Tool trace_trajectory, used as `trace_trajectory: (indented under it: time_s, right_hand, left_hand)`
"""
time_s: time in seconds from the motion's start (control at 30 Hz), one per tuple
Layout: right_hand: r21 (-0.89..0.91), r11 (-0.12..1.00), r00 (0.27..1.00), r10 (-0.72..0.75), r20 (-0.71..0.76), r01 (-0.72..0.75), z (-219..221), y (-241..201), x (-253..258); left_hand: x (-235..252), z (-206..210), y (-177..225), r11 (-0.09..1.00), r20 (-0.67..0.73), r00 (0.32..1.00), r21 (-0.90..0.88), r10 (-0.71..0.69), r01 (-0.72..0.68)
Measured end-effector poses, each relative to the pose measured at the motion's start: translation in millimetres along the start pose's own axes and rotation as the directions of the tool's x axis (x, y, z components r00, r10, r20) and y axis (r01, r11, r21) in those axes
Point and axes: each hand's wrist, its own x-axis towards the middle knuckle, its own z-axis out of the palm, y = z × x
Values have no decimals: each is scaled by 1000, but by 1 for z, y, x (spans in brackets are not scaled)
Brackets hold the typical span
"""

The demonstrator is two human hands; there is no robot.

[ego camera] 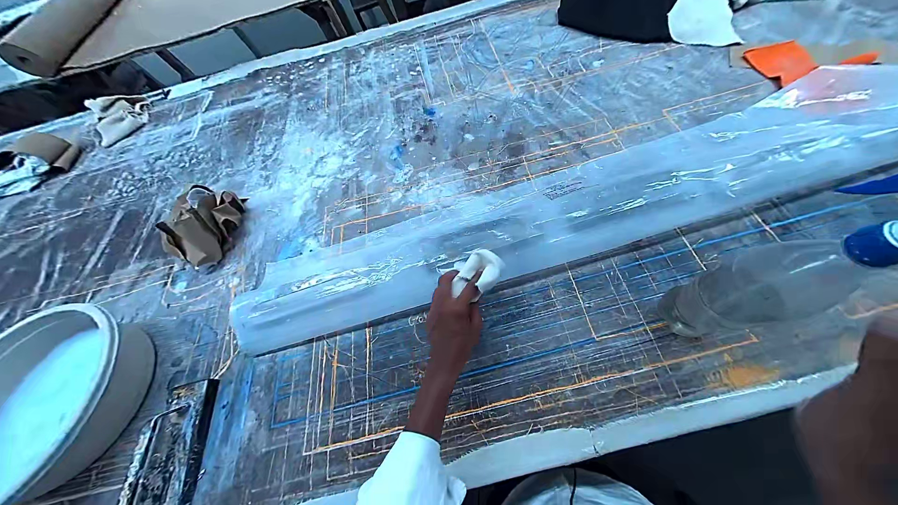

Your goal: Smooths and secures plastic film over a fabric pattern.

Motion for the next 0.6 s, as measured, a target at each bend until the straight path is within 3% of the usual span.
trace_trajectory:
  time_s: [0.03, 0.1, 0.17, 0.23, 0.3, 0.43, 0.6]
  right_hand:
    - [14, 999, 999, -35, 38, 35, 11, -13, -22]
    - [11, 990, 940, -136, 313, 139, 56, -28, -50]
    - [-25, 945, 795, -259, 548, 325, 123, -18, -52]
    - [-51, 914, 639, -241, 730, 403, 181, 11, -51]
    - [-58, 907, 519, -186, 834, 418, 210, 41, -60]
    - [-48, 925, 449, -137, 883, 377, 213, 71, -80]
    - [-42, 942, 448, -119, 886, 334, 214, 74, -81]
  left_hand:
    - [8, 4, 3, 1000, -16, 1000, -8, 0, 0]
    - [15, 6, 6, 1000, -10, 1000, -7, -12, 12]
    - [18, 8, 7, 1000, 12, 1000, 13, -22, 22]
    - [21, 12, 8, 999, 10, 1000, 32, -24, 24]
    - [22, 13, 8, 998, 16, 999, 49, -35, 35]
    - [23, 18, 9, 996, 22, 998, 63, -63, 62]
    - [27, 38, 28, 998, 88, 996, 67, -17, 11]
